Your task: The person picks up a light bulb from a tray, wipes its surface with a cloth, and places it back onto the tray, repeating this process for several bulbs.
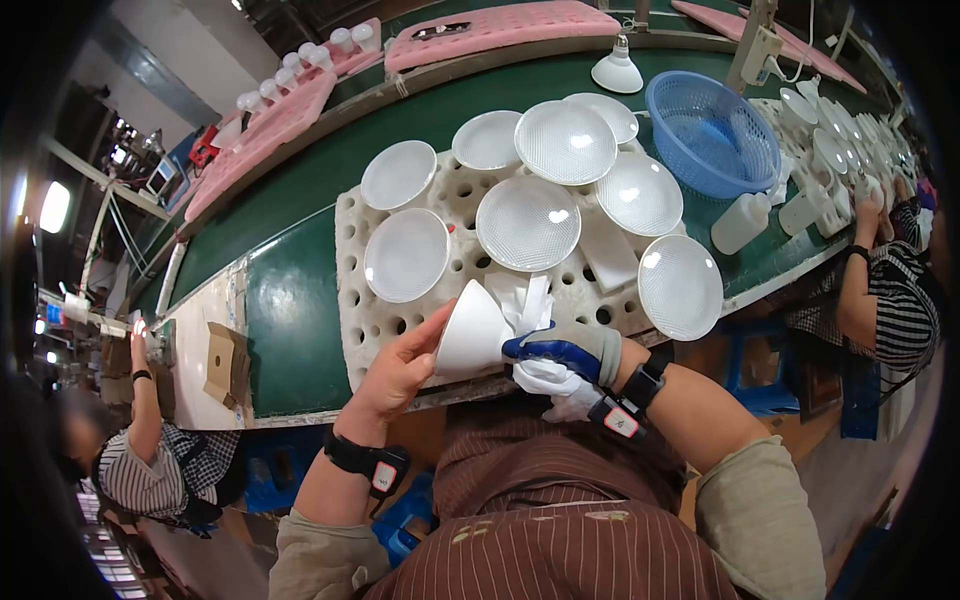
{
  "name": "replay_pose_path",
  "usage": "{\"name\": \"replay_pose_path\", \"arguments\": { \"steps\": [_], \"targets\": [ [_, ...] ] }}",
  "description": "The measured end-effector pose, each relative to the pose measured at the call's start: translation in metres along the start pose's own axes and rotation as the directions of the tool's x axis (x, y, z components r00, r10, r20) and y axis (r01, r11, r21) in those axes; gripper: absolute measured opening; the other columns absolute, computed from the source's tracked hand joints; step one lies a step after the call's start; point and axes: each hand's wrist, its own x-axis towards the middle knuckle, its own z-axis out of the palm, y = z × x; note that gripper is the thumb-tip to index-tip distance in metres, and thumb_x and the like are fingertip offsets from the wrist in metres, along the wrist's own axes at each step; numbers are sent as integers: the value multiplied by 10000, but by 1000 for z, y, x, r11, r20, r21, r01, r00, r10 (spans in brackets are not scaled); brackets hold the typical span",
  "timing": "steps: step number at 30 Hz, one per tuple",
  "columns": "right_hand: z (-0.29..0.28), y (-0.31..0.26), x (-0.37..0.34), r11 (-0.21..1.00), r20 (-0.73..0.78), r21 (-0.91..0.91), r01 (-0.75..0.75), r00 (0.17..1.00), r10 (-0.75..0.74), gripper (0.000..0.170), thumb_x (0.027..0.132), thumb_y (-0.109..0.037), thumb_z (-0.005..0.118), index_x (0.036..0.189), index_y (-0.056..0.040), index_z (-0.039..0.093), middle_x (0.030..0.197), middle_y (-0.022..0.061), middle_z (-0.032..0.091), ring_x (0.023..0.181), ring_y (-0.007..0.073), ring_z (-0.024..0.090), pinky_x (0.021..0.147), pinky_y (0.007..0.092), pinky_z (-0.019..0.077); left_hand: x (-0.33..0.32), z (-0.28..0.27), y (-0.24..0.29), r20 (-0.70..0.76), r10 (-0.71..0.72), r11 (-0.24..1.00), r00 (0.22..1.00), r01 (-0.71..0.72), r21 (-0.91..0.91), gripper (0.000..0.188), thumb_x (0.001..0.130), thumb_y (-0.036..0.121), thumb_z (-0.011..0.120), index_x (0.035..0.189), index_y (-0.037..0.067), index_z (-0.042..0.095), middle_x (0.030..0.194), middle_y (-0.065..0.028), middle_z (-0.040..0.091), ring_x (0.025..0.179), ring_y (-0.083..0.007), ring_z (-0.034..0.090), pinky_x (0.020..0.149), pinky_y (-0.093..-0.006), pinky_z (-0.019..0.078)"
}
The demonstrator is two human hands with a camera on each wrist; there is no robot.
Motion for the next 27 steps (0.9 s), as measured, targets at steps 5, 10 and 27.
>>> {"name": "replay_pose_path", "arguments": {
  "steps": [5, 10, 27],
  "targets": [
    [-1, -4, 1, 999, 26, 24, -27, 999, 26, 311, 859, -188, 709, 1102, -4, 649, 911, 53, 679, 781, 111, 633, 703, 244, 509, 3, 4, 9, -58, -39, 999, 998, 40, 17, 585, 896, 12, 526, 1462, 13, 379, 1428, -90, 463, 1298, -166, 446, 1079, -278, 331],
    [8, -2, -3, 996, -31, -93, 2, 999, -5, 445, 824, -199, 742, 1191, 11, 602, 1021, 88, 663, 904, 147, 611, 819, 287, 495, 29, 30, 45, -226, -228, 973, 947, 230, -20, 524, 910, 35, 498, 1424, -31, 419, 1086, 11, 607, 633, -11, 356, 570, -170, 358],
    [3, -5, -2, 997, -45, 72, -20, 999, 24, 209, 893, -214, 687, 983, -26, 670, 785, 30, 660, 655, 97, 613, 579, 230, 484, -8, 7, -30, -166, 86, 996, 982, -81, 38, 620, 860, -69, 408, 1474, -5, 347, 1470, -73, 419, 1345, -167, 403, 1124, -294, 280]
  ]
}}
